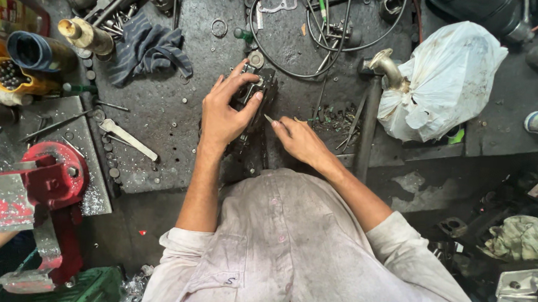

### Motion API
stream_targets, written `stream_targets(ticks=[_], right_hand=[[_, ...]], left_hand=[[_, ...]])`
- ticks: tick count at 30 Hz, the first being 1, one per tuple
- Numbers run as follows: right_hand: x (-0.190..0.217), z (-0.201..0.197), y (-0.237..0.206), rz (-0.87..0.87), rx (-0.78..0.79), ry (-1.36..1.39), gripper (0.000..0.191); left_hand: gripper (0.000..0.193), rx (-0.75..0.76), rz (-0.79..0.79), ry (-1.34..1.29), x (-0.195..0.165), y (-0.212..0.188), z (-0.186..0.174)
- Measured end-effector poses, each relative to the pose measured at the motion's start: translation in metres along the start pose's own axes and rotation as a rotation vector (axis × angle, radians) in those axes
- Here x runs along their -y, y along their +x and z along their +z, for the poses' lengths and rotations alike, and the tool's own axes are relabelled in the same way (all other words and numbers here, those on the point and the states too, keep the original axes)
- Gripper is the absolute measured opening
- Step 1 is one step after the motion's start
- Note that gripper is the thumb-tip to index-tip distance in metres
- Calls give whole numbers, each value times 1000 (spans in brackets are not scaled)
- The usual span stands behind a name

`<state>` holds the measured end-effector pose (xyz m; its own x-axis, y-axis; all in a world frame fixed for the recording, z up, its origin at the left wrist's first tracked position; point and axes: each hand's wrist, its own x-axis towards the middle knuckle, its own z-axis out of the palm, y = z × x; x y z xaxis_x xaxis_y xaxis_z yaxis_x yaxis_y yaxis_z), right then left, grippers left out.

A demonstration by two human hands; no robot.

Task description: The person cleans a metal engine component with a cloth, then uses a screwdriver to tighten screws on the part. The person reorients the part and continues tightening screws from different angles.

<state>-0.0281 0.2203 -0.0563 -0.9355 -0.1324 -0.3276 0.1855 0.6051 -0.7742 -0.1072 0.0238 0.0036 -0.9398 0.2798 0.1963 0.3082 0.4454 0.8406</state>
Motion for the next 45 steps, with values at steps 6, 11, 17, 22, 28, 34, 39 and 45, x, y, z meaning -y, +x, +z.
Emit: stream_targets(ticks=[6, 11, 17, 22, 28, 34, 39, 45], right_hand=[[10, -5, 10, 71, 80, -15, 42], [9, -11, 15, 50, 117, -55, 43], [4, -15, 18, -8, 154, -59, 45], [0, -14, 17, -22, 145, -92, 46], [-4, -13, 18, -4, 182, -111, 48], [-7, -14, 17, -49, 147, -109, 47], [-2, -14, 19, -27, 181, -173, 52], [6, -24, 19, 213, 378, -65, 48]], left_hand=[[30, -9, -4, 6, 3, 0, -3], [29, -5, -4, 11, 5, 1, -4], [29, -1, 0, 1, 6, 1, -4], [29, -16, -3, -9, 9, -2, -3], [29, -6, 15, -1, 11, -3, -3], [28, -18, -19, -8, 5, -5, -3], [28, -49, -8, 9, 4, -3, -2], [28, -49, -26, 33, 6, -5, 0]])
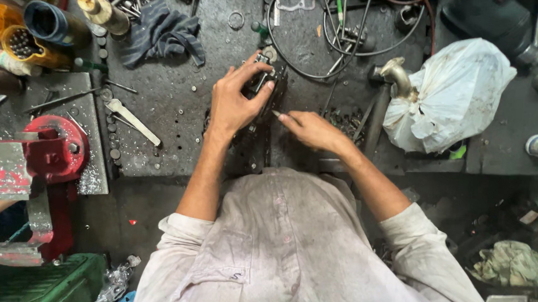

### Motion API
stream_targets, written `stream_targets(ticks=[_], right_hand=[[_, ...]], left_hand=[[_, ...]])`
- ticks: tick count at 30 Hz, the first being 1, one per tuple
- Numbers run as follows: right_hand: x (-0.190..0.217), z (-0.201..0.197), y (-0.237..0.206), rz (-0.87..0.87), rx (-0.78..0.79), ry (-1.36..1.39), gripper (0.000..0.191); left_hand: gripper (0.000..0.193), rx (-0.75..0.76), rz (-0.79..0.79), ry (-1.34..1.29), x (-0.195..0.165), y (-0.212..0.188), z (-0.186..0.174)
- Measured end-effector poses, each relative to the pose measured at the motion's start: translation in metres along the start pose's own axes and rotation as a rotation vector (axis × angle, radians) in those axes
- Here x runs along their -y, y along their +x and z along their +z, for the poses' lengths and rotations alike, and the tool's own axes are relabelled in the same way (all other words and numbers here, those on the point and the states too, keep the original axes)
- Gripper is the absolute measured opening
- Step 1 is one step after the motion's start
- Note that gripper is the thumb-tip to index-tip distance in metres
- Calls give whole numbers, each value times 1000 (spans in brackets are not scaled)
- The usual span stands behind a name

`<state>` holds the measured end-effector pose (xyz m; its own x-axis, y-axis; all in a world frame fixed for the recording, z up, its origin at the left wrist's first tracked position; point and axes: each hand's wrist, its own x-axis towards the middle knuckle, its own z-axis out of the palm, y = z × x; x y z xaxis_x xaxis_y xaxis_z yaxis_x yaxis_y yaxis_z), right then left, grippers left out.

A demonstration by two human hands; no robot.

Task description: The person cleans a metal engine component with a cloth, then uses a screwdriver to tighten screws on the part. The person reorients the part and continues tightening screws from different angles.

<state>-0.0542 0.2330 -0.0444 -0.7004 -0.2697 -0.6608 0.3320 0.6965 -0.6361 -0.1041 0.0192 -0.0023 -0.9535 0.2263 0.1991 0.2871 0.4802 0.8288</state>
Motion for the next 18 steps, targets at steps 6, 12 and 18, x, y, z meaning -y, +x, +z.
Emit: stream_targets(ticks=[6, 12, 18], right_hand=[[-5, 3, 5, -41, 14, 40, 51], [-14, 6, 13, -236, -99, -68, 53], [-7, 4, 18, -325, -261, -128, 49]], left_hand=[[28, -18, 19, 1, 3, 1, 0], [28, -13, 10, 1, 4, 1, -2], [27, -21, 24, 2, 5, 6, -3]])
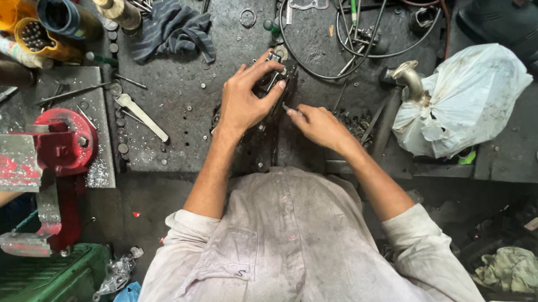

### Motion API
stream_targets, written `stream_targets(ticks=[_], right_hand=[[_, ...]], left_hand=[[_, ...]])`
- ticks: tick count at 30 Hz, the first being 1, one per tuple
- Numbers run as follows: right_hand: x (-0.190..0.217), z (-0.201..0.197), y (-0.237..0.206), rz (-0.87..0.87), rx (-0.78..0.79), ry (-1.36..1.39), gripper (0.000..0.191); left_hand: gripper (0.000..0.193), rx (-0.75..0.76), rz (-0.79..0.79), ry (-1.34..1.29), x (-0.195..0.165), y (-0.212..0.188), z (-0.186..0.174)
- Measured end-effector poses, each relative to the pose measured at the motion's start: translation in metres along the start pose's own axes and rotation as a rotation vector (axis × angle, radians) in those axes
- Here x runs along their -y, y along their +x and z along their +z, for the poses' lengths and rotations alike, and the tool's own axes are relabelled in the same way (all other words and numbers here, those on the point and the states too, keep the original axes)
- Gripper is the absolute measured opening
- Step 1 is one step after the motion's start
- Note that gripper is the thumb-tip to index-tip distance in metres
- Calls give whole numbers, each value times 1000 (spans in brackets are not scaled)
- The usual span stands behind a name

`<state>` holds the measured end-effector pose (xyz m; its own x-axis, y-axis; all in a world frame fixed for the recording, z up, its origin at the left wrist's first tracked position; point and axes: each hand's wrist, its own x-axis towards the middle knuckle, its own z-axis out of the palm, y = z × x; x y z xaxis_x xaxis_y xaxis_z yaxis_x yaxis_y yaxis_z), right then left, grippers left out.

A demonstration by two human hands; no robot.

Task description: The person cleans a metal engine component with a cloth, then uses a screwdriver to tighten screws on the part. The person reorients the part and continues tightening screws from different angles.

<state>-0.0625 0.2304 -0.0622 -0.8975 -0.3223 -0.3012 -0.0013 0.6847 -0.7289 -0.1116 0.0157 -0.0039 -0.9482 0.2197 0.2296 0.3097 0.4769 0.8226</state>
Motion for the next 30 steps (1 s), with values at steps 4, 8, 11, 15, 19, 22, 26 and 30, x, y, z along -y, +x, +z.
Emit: stream_targets(ticks=[4, 8, 11, 15, 19, 22, 26, 30], right_hand=[[4, -6, 1, 320, 316, 353, 50], [2, -7, 1, 227, 223, 188, 52], [-3, -3, 2, 249, 250, 242, 52], [-7, 1, 6, -95, -100, -44, 47], [-4, 0, 10, 273, 232, 217, 45], [1, -2, 11, 80, 41, -7, 43], [4, -6, 18, 132, 206, 83, 46], [1, -9, 19, 65, 67, -102, 45]], left_hand=[[28, 14, -7, -12, -1, 1, 0], [28, 19, -11, -22, 0, 2, 0], [28, 18, -9, -29, 0, 2, 0], [28, 17, 2, -25, 0, 3, -1], [29, 23, -2, -10, 1, 3, -3], [28, 47, 10, -18, 2, 4, -6], [29, 66, 32, -27, 5, 4, -9], [29, 61, 14, -33, 4, 5, -8]])
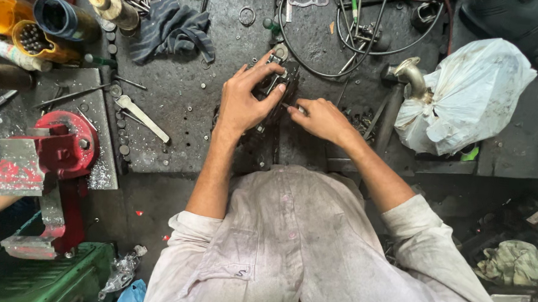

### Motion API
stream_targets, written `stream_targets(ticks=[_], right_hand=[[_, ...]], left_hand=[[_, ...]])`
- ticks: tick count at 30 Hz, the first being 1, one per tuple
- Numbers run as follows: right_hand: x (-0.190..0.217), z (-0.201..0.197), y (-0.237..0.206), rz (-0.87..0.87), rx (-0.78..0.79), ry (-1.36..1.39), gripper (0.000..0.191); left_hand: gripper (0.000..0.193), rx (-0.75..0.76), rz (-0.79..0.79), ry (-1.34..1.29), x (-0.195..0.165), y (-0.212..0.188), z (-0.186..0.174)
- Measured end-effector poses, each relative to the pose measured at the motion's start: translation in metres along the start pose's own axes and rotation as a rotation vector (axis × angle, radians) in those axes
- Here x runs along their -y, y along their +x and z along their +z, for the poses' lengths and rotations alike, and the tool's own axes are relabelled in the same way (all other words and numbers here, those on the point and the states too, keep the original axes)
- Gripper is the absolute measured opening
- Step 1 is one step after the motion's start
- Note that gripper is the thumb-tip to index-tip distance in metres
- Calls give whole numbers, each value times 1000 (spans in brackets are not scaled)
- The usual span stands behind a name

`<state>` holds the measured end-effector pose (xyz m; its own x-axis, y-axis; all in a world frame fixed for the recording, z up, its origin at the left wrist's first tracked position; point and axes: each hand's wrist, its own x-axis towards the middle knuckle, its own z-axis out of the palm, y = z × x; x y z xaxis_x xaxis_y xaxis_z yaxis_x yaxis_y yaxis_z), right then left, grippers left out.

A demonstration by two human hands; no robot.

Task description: The person cleans a metal engine component with a cloth, then uses a screwdriver to tighten screws on the part. The person reorients the part and continues tightening screws from different angles.

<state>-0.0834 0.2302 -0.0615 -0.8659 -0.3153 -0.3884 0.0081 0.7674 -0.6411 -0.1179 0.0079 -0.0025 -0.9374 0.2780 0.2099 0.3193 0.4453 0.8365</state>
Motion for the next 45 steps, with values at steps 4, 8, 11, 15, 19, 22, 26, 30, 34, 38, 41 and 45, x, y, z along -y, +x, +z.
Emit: stream_targets(ticks=[4, 8, 11, 15, 19, 22, 26, 30, 34, 38, 41, 45], right_hand=[[-5, 1, 3, 28, 174, 115, 47], [-8, 3, 5, -50, 125, 115, 46], [-7, 3, 4, 61, 193, 99, 49], [-5, 1, 1, -34, 20, -6, 47], [-5, 3, 0, 158, 223, 154, 53], [-4, 6, -1, 62, 77, 87, 51], [1, 9, -6, 183, 112, 218, 48], [9, 5, -8, 225, 265, 362, 54], [18, 5, -10, 126, 15, 219, 44], [17, 4, -5, 208, 148, 365, 47], [11, 5, -4, 192, 70, 277, 40], [3, 12, -2, 286, 292, 526, 52]], left_hand=[[29, -2, 0, 9, -1, 0, 1], [30, -3, -4, 8, 0, 0, 1], [30, 0, -1, 3, 0, 0, 3], [29, -7, 10, 11, -1, 1, 4], [30, -5, 1, 6, -1, 1, 4], [29, -6, 1, 10, -1, 2, 4], [29, -10, 3, 10, -2, 2, 3], [29, -9, -2, 4, -3, 1, 2], [29, -13, -7, 3, -2, 1, 2], [29, -15, -5, 10, -1, 1, 0], [29, -21, 5, 11, 0, 2, 1], [30, -26, -8, 14, 2, 3, 2]])
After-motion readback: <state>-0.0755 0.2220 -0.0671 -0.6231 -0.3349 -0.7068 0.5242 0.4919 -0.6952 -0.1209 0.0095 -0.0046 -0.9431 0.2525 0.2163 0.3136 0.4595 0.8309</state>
